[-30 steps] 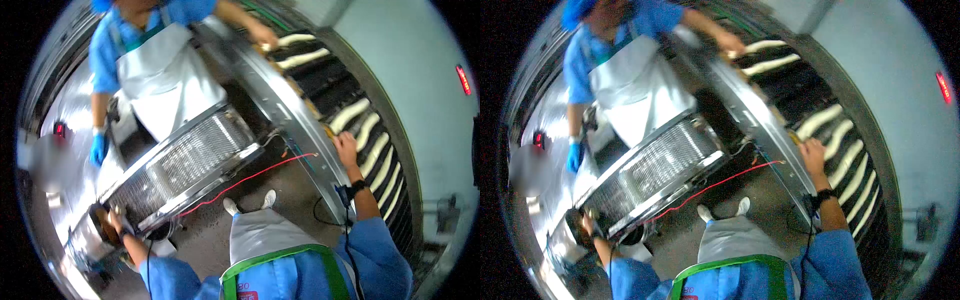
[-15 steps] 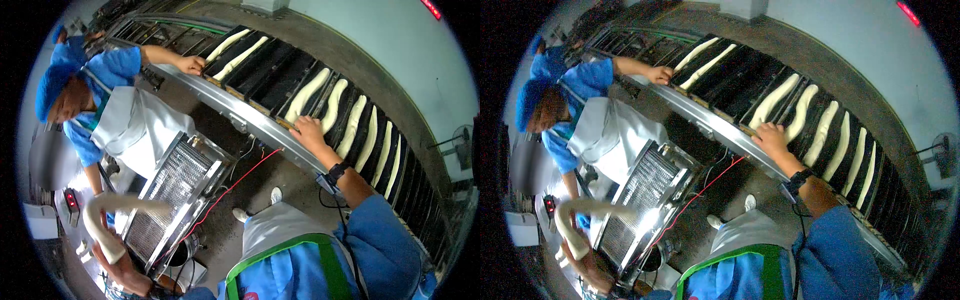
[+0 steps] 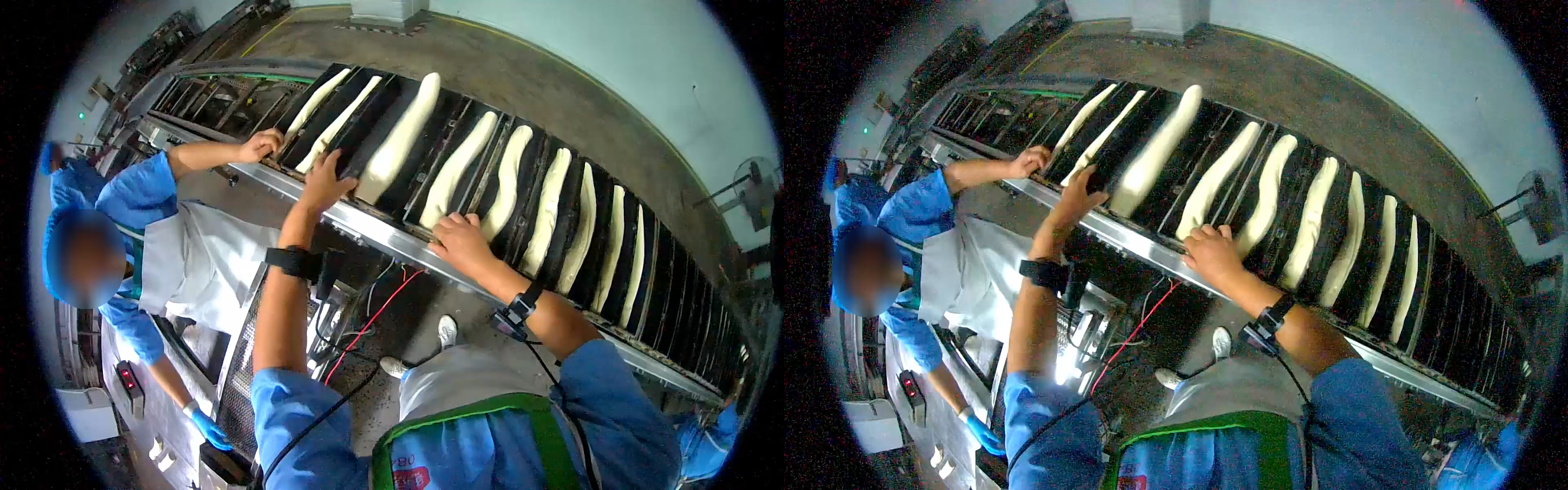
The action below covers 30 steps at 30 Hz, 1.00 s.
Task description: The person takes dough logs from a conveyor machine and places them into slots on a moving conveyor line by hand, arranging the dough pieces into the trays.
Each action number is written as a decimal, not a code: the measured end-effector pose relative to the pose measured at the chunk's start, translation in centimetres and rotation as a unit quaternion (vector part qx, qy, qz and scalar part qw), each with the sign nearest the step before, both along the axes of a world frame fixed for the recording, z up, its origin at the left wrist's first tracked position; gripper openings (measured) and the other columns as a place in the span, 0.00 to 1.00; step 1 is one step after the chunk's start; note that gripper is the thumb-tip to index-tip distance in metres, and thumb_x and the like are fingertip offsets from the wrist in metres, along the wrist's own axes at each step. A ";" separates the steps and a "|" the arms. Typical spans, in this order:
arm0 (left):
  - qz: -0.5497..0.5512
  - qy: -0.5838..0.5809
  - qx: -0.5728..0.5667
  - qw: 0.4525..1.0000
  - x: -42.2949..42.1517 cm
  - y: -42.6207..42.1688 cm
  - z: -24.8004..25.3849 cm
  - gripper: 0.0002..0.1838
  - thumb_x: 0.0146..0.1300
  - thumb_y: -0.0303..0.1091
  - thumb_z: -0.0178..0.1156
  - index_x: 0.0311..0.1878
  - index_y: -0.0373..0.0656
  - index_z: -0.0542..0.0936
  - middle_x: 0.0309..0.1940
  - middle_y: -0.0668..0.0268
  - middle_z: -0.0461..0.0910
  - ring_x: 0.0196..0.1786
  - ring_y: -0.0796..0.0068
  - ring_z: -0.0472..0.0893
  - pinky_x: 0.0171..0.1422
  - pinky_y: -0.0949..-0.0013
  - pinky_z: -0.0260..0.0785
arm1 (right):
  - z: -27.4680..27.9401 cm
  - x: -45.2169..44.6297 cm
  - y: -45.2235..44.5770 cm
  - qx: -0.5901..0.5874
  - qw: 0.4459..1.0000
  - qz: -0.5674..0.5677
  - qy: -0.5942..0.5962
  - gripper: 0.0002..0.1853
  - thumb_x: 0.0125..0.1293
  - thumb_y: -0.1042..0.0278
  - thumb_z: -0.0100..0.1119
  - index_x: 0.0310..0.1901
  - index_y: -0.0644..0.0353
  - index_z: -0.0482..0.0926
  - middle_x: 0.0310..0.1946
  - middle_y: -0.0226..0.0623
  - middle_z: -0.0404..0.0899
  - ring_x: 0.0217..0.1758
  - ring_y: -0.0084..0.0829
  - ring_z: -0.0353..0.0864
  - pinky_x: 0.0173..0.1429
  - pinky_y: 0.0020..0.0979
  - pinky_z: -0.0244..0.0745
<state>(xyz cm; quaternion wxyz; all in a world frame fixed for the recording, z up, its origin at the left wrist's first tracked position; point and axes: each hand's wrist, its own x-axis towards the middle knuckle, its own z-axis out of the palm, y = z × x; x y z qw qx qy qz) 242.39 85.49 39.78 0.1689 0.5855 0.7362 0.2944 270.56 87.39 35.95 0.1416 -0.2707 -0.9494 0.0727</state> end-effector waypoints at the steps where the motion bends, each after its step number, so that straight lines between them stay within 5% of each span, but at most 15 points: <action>1: 0.089 0.113 -0.028 0.989 0.4 0.3 -0.7 0.31 0.45 0.41 0.57 0.56 0.50 0.63 0.53 0.58 0.63 0.56 0.57 0.60 0.58 0.59 0.53 | 0.0 0.0 0.1 -0.004 1.000 0.003 0.019 0.11 0.49 0.59 0.54 0.28 0.57 0.72 0.29 0.32 0.67 0.39 0.31 0.65 0.43 0.34 0.55; 4: 0.096 0.179 -0.139 0.969 2.9 -0.5 0.3 0.25 0.45 0.40 0.56 0.51 0.55 0.69 0.52 0.62 0.64 0.55 0.55 0.61 0.56 0.53 0.53 | 0.6 -0.1 0.2 -0.024 1.000 -0.007 0.007 0.11 0.48 0.59 0.55 0.29 0.56 0.74 0.29 0.31 0.68 0.40 0.30 0.65 0.44 0.35 0.55; 7: 0.037 0.202 -0.135 0.969 4.5 0.0 0.5 0.20 0.45 0.39 0.55 0.47 0.58 0.73 0.49 0.63 0.67 0.53 0.58 0.63 0.54 0.50 0.54 | 0.1 -0.2 0.2 -0.026 1.000 -0.004 0.012 0.11 0.46 0.59 0.57 0.30 0.56 0.75 0.30 0.30 0.70 0.41 0.30 0.66 0.45 0.36 0.55; 13: -0.133 0.221 -0.079 0.963 6.0 6.2 -4.5 0.19 0.48 0.34 0.52 0.47 0.56 0.72 0.43 0.62 0.72 0.46 0.55 0.69 0.49 0.58 0.62 | 0.0 -0.3 0.3 -0.022 0.999 0.000 0.024 0.10 0.46 0.61 0.57 0.29 0.57 0.72 0.30 0.31 0.68 0.40 0.30 0.65 0.45 0.35 0.55; 15: -0.173 0.317 -0.132 0.923 5.8 8.5 -6.8 0.18 0.49 0.34 0.51 0.46 0.52 0.73 0.43 0.60 0.72 0.47 0.55 0.70 0.48 0.58 0.64 | 0.4 -0.5 0.5 -0.028 0.999 -0.010 -0.030 0.12 0.46 0.59 0.54 0.31 0.55 0.74 0.34 0.29 0.71 0.46 0.28 0.65 0.46 0.37 0.55; 16: -0.136 0.203 -0.140 0.959 6.0 8.1 -5.6 0.15 0.49 0.34 0.50 0.42 0.48 0.75 0.40 0.56 0.74 0.45 0.56 0.73 0.47 0.60 0.66 | 0.5 -0.5 0.5 -0.044 0.998 -0.011 -0.042 0.12 0.46 0.60 0.53 0.32 0.55 0.74 0.34 0.29 0.70 0.45 0.28 0.65 0.46 0.37 0.55; 20: -0.167 0.295 -0.250 0.907 2.7 9.7 -8.6 0.11 0.45 0.35 0.55 0.31 0.39 0.78 0.31 0.52 0.77 0.39 0.54 0.76 0.42 0.61 0.70 | -0.2 -0.2 0.7 -0.039 0.999 -0.002 0.021 0.12 0.46 0.60 0.54 0.31 0.55 0.75 0.32 0.28 0.70 0.43 0.27 0.65 0.46 0.38 0.54; 21: -0.063 0.256 -0.248 0.932 5.7 7.3 -3.7 0.12 0.45 0.35 0.55 0.31 0.36 0.78 0.31 0.50 0.76 0.39 0.54 0.76 0.42 0.62 0.70 | -0.2 -0.2 0.8 -0.040 0.999 -0.005 0.025 0.12 0.46 0.60 0.54 0.31 0.55 0.75 0.32 0.28 0.70 0.43 0.27 0.65 0.46 0.38 0.54; 24: -0.072 0.285 -0.263 0.919 6.8 5.7 -2.8 0.13 0.47 0.36 0.53 0.30 0.35 0.77 0.32 0.50 0.76 0.39 0.55 0.76 0.43 0.62 0.69 | 0.0 -0.2 0.9 -0.040 0.999 0.001 0.015 0.11 0.46 0.59 0.55 0.30 0.55 0.75 0.32 0.28 0.70 0.43 0.27 0.65 0.45 0.38 0.55; 30: 0.080 0.244 -0.131 0.958 6.4 6.2 -6.2 0.13 0.50 0.39 0.51 0.29 0.38 0.76 0.35 0.53 0.74 0.41 0.55 0.74 0.43 0.60 0.68 | -0.5 -0.6 0.9 0.011 0.999 -0.004 0.039 0.10 0.45 0.60 0.56 0.28 0.56 0.74 0.30 0.30 0.69 0.41 0.29 0.65 0.44 0.36 0.55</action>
